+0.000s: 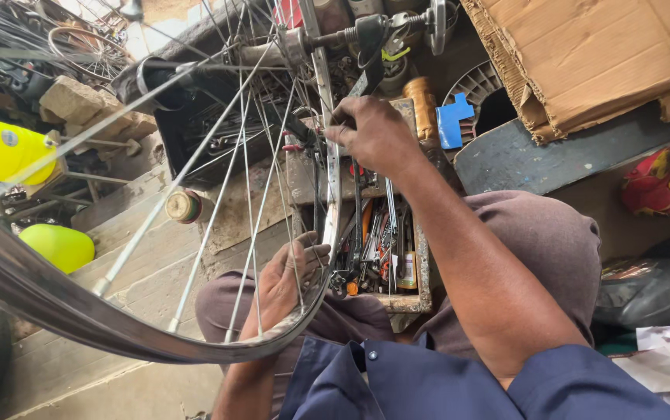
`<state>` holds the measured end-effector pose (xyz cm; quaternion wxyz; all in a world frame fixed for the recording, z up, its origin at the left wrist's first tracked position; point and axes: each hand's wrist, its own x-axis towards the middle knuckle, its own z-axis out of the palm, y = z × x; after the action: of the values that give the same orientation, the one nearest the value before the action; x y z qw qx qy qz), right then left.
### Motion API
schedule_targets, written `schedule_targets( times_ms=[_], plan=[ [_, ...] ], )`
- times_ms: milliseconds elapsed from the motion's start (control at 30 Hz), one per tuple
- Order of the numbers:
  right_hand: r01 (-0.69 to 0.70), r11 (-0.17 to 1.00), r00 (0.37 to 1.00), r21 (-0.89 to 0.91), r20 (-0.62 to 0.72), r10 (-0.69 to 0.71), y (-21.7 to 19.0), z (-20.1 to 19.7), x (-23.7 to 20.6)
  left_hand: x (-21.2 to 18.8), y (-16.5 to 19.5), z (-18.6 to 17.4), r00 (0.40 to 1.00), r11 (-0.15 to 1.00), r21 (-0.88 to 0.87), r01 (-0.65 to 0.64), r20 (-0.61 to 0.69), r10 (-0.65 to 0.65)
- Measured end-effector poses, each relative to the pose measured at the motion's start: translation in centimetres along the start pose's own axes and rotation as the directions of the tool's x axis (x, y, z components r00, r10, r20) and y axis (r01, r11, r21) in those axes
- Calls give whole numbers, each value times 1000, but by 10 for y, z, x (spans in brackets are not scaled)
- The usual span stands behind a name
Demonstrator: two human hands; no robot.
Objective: The person installs and tightens spokes on a bicycle wheel mounted on a truing stand. They insert each spoke into the hub and rim, then use a spoke wrench to tighten the nipples. The person repeatedly rotates the wheel to access different spokes and continues the process across the wheel.
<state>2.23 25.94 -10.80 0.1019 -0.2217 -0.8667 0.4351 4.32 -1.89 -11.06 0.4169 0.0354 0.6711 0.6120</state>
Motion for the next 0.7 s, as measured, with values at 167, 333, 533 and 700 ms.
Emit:
schedule_targets(
  times_ms=[167, 333, 533, 700],
  plan=[
    [74, 961, 980, -267, -160, -120, 2, 11, -4, -7, 7, 3, 998, 998, 13, -56, 37, 55],
    [69, 945, 975, -319, -181, -132, 7, 17, 0, -26, 26, 6, 997, 986, 161, -52, -42, 60],
    [152, 906, 953, -396, -186, -241, 26, 24, 1, -54, 69, 5, 993, 984, 156, -86, -63, 97],
    [44, 843, 983, -537, -127, -132, 33, 20, 2, -83, 93, 10, 986, 988, -78, -130, -118, 120]
  ],
)
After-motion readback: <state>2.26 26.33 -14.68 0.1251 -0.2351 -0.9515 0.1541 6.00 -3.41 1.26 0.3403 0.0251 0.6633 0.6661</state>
